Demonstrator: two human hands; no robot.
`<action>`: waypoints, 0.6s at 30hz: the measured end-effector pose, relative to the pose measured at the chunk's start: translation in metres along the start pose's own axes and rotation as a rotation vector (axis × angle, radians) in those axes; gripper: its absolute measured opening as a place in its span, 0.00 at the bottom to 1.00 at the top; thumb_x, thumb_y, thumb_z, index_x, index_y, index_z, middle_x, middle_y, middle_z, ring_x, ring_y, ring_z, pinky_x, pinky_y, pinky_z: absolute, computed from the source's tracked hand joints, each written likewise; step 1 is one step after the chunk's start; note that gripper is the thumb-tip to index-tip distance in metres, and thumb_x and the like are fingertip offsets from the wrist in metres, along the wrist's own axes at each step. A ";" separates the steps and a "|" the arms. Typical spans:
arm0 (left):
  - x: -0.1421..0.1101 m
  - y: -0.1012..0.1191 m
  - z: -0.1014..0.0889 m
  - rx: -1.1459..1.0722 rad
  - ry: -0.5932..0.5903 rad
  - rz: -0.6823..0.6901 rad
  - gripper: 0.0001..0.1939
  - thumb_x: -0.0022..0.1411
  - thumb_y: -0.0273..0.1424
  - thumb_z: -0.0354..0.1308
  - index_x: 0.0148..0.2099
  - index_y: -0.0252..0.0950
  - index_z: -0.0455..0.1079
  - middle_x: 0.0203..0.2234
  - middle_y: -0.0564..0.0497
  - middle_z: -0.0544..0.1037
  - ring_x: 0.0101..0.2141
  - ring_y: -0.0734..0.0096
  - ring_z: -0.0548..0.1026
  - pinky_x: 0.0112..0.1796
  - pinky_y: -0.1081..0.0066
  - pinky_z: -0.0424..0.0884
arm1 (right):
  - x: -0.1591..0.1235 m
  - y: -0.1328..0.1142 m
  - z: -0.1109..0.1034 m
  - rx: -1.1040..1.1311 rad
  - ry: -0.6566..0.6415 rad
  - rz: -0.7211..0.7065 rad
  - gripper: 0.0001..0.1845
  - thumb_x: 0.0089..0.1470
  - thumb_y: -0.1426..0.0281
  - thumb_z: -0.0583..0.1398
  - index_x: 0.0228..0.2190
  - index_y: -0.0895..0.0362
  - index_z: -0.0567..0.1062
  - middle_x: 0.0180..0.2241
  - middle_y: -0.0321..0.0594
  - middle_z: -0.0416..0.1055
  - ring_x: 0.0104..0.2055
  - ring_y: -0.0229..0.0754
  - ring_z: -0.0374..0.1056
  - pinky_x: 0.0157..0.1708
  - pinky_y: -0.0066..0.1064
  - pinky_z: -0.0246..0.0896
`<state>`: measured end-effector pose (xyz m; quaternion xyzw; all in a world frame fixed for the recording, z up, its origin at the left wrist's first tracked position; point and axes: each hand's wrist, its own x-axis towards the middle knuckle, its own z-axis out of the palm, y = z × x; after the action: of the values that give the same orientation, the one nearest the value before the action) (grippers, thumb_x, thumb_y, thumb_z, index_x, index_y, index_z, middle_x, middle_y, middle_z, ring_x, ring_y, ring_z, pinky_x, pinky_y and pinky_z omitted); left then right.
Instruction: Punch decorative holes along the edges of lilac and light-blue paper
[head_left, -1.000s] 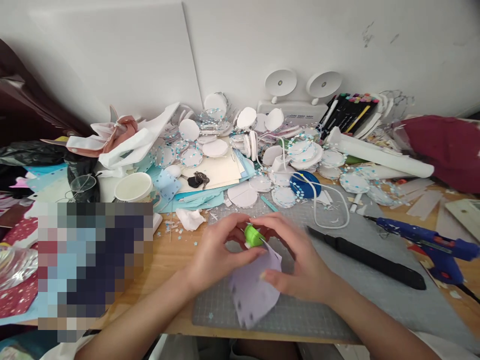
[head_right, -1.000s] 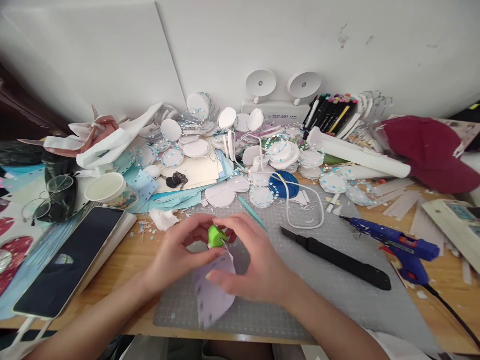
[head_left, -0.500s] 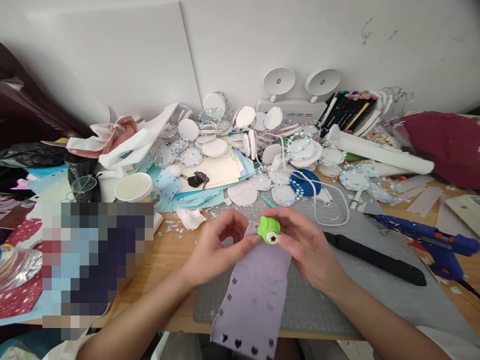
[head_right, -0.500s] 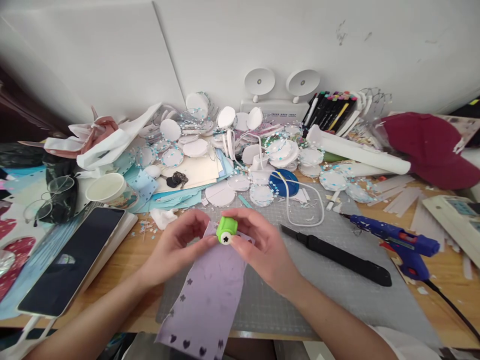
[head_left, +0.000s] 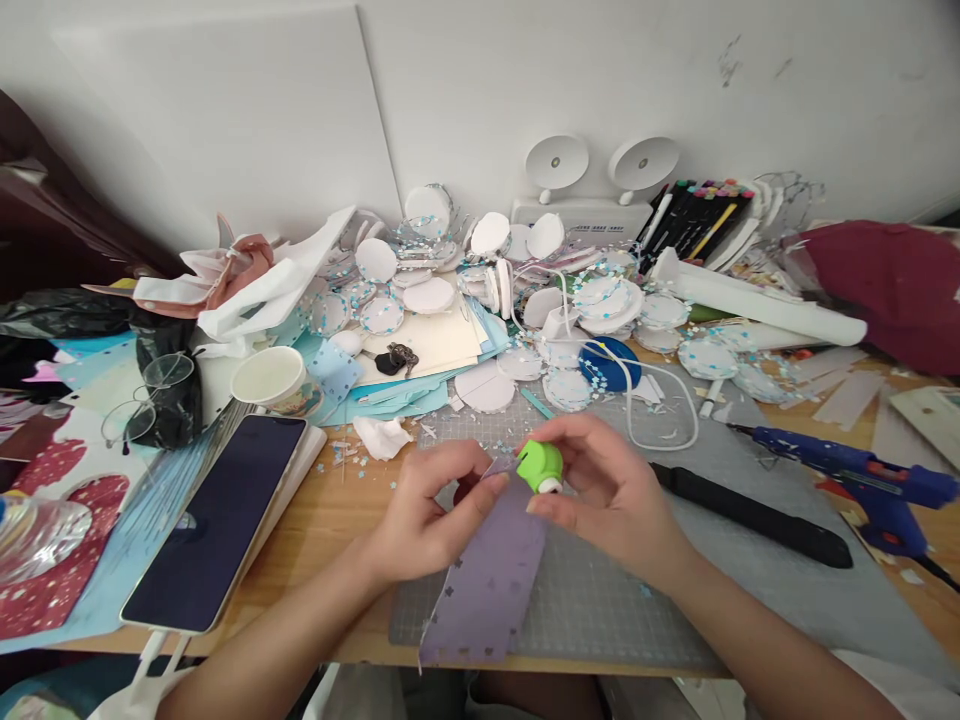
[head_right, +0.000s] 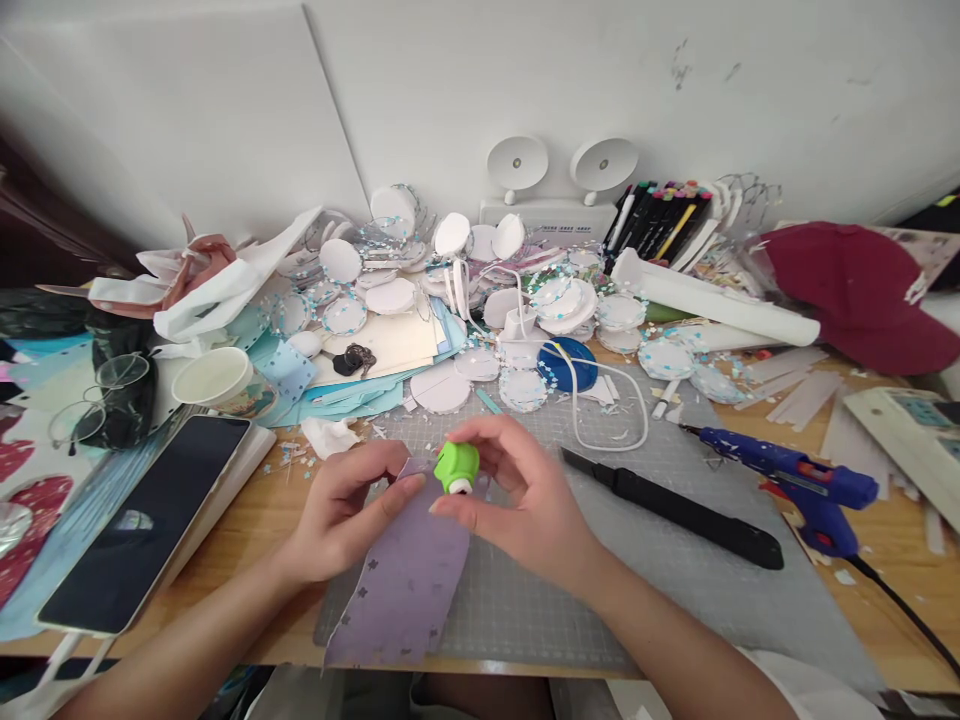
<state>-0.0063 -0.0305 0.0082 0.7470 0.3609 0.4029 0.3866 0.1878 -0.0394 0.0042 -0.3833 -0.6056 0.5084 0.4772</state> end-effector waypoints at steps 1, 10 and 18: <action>0.000 0.000 0.000 0.001 0.000 0.004 0.13 0.62 0.27 0.52 0.25 0.36 0.56 0.19 0.57 0.57 0.22 0.78 0.57 0.24 0.75 0.54 | -0.001 0.000 0.001 -0.024 -0.014 -0.004 0.21 0.44 0.69 0.68 0.41 0.49 0.70 0.36 0.37 0.68 0.38 0.39 0.68 0.38 0.30 0.69; 0.000 0.003 0.001 -0.142 0.138 -0.172 0.16 0.65 0.36 0.51 0.25 0.36 0.57 0.18 0.57 0.57 0.20 0.78 0.55 0.21 0.75 0.53 | 0.007 0.000 -0.009 0.174 0.240 -0.036 0.18 0.48 0.64 0.66 0.41 0.49 0.70 0.37 0.38 0.69 0.39 0.43 0.70 0.42 0.38 0.68; 0.004 -0.002 0.007 -0.350 0.331 -0.311 0.08 0.65 0.39 0.52 0.39 0.40 0.59 0.13 0.62 0.61 0.12 0.80 0.60 0.13 0.80 0.55 | 0.008 0.005 -0.008 0.106 0.180 -0.002 0.19 0.46 0.59 0.66 0.39 0.50 0.69 0.35 0.39 0.68 0.35 0.42 0.66 0.32 0.33 0.67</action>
<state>0.0008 -0.0285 0.0054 0.5285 0.4543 0.5113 0.5029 0.1934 -0.0291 0.0008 -0.4013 -0.5330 0.5028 0.5497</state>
